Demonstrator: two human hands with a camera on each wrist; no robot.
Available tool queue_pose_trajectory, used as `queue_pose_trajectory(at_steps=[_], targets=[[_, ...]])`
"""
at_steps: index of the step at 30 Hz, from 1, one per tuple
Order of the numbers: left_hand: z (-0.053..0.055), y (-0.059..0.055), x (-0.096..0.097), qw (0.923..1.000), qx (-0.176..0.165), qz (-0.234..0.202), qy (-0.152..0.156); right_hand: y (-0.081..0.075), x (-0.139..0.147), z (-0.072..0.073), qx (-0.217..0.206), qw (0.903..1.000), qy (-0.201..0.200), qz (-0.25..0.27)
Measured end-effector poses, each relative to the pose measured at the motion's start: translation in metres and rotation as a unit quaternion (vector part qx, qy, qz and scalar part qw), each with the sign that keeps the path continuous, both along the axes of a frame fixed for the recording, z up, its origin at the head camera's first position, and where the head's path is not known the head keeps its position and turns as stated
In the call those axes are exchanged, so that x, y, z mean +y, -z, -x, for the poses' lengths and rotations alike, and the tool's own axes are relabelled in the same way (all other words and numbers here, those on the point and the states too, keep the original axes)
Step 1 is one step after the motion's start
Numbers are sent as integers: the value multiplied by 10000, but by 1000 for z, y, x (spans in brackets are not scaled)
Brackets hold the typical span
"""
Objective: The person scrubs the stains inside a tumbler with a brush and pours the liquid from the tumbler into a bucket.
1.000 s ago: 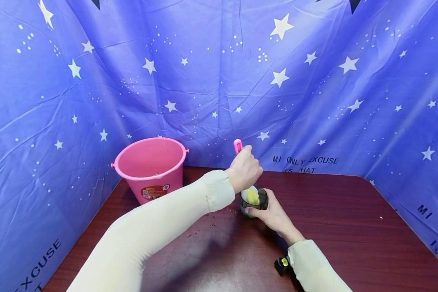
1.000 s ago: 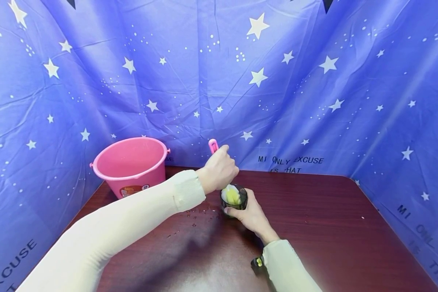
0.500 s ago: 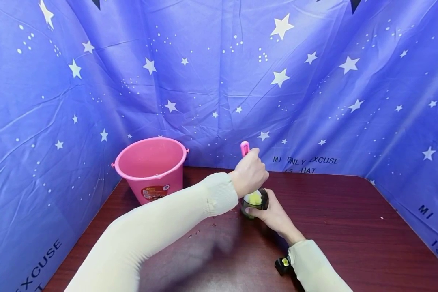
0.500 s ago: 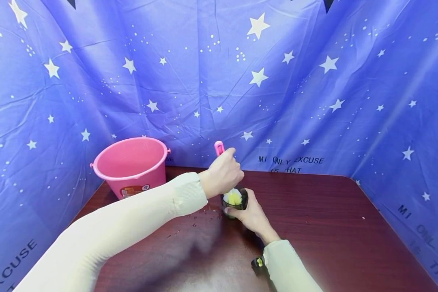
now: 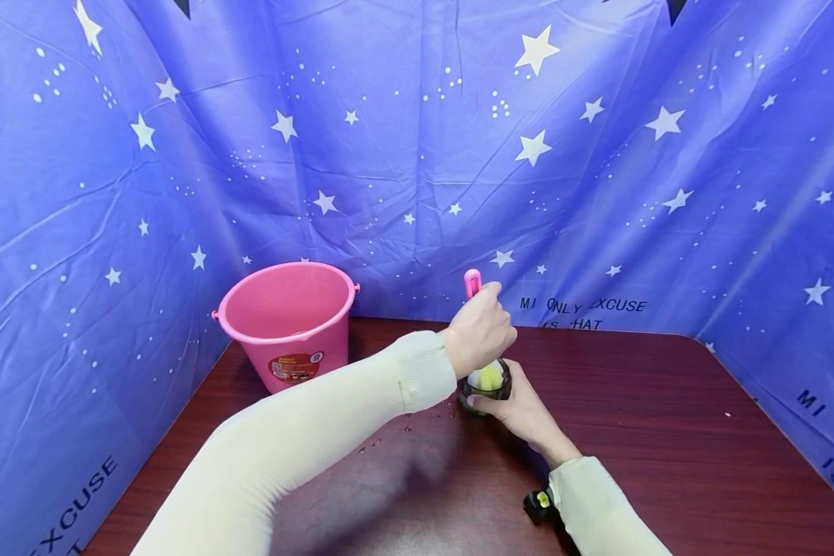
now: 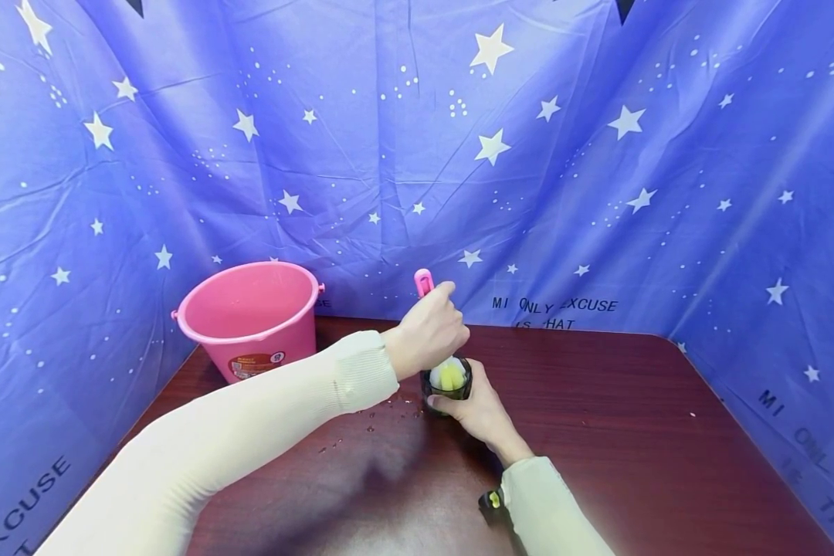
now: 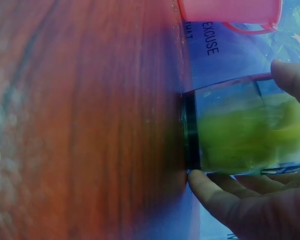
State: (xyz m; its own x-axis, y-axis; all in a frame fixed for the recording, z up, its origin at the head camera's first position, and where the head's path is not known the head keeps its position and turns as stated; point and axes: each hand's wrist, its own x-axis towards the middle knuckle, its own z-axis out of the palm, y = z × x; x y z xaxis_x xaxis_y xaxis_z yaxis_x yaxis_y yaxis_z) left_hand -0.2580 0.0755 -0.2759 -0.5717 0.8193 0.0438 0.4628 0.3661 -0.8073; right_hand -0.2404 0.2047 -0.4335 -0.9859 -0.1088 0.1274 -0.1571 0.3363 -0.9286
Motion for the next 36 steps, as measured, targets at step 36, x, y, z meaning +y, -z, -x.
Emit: queue_pose_trajectory(at_steps=[36], targets=[[7,3,-11,9997,-43,24,-255,1,0,1,-43,9996,170,-220]])
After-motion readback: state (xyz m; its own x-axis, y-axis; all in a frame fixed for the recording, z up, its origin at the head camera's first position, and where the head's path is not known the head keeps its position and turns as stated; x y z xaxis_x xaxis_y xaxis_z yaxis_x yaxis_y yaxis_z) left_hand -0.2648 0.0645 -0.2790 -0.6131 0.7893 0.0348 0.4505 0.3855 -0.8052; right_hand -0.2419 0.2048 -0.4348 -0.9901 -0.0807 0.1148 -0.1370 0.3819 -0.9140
